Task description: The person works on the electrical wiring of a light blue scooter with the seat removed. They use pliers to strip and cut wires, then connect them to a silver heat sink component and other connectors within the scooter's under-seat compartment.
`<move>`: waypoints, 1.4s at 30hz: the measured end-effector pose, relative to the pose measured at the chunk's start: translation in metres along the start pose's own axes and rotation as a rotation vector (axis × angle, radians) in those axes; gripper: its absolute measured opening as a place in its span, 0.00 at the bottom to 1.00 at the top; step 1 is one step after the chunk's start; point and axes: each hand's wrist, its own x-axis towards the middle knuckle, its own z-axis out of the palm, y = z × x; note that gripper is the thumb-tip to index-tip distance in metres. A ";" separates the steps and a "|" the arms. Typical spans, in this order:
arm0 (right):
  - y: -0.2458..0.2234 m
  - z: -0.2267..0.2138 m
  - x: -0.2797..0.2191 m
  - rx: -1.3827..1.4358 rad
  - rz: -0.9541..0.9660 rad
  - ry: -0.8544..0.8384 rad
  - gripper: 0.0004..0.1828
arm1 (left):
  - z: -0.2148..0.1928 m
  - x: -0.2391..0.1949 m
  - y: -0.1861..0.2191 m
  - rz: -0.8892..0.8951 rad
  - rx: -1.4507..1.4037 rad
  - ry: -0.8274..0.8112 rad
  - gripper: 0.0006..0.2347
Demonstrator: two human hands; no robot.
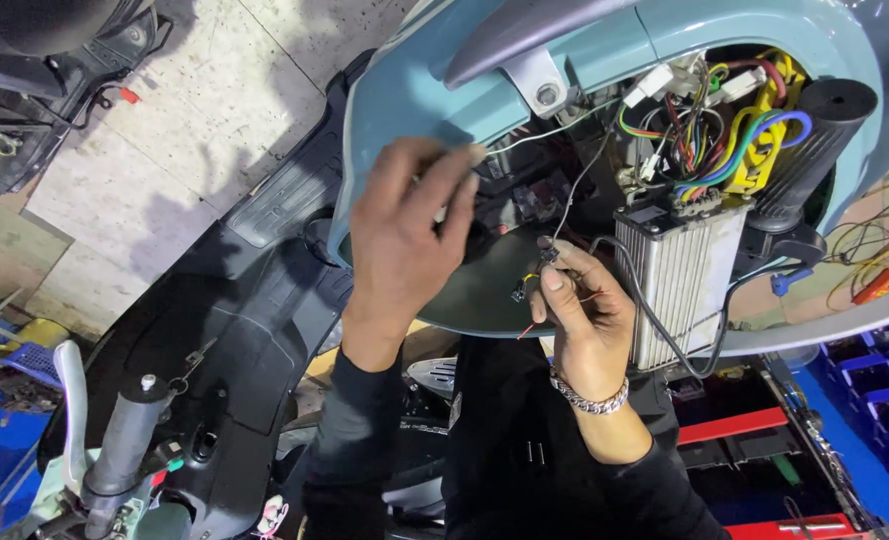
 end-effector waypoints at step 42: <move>-0.039 0.021 -0.003 -0.652 -0.129 0.121 0.10 | 0.027 0.090 0.007 0.640 -0.377 -0.809 0.08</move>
